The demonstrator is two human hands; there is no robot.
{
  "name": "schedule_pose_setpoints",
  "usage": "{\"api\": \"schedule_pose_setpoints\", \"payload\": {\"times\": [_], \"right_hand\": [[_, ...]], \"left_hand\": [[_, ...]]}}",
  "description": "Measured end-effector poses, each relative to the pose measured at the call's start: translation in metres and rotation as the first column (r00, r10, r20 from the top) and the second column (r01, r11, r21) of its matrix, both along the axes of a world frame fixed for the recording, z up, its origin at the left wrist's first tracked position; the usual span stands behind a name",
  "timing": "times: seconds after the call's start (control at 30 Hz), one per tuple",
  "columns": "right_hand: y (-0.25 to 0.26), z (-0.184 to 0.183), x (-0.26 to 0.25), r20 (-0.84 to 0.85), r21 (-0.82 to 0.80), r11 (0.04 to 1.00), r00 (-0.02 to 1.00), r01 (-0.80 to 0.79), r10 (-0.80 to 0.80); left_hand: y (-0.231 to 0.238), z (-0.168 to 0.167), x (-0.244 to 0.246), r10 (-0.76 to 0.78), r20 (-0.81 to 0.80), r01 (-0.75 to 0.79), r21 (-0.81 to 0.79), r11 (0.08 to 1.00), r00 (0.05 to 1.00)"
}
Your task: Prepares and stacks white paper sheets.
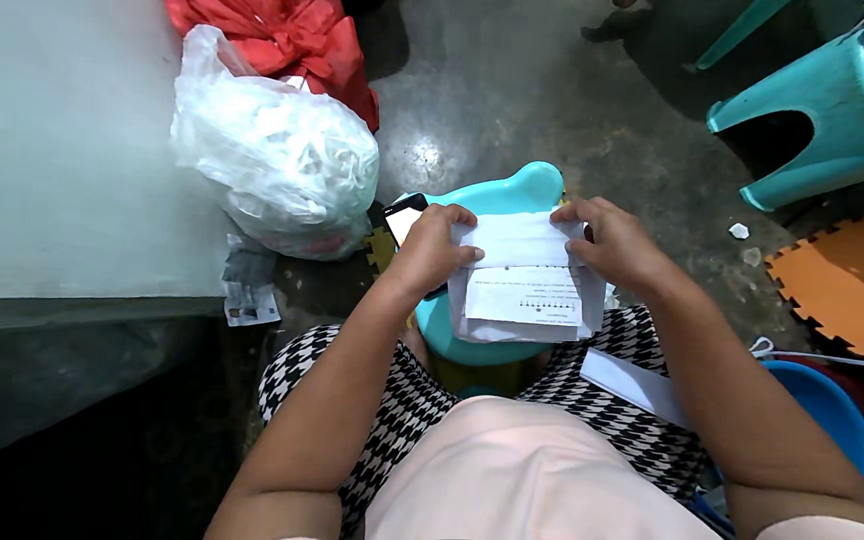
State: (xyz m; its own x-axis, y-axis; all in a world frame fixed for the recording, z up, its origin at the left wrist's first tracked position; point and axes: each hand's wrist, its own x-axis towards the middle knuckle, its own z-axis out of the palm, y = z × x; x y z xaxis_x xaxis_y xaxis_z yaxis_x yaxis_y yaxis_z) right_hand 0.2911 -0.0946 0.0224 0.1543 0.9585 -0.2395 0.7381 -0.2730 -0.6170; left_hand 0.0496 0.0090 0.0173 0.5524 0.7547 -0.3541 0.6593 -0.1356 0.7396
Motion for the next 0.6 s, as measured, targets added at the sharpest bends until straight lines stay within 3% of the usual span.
{"api": "schedule_pose_setpoints", "payload": {"times": [0.23, 0.37, 0.5, 0.6], "right_hand": [[-0.008, -0.002, 0.006, -0.015, -0.017, 1.0, 1.0, 0.01, -0.01], [-0.017, -0.001, 0.013, 0.015, -0.03, 0.999, 0.999, 0.036, -0.036], [-0.034, 0.013, 0.021, 0.106, -0.061, 0.989, 0.986, 0.135, -0.128], [-0.063, 0.029, 0.025, 0.197, -0.023, 0.977, 0.959, 0.214, -0.205]], "left_hand": [[0.003, 0.002, -0.012, 0.015, -0.049, -0.019, -0.092, 0.996, 0.999], [0.007, 0.0, -0.027, 0.028, -0.085, -0.033, -0.054, 0.998, 0.996], [0.003, 0.016, -0.036, 0.14, -0.12, -0.13, 0.088, 0.988, 0.983], [-0.017, 0.035, -0.035, 0.128, 0.08, -0.146, 0.284, 0.948, 0.988]]}}
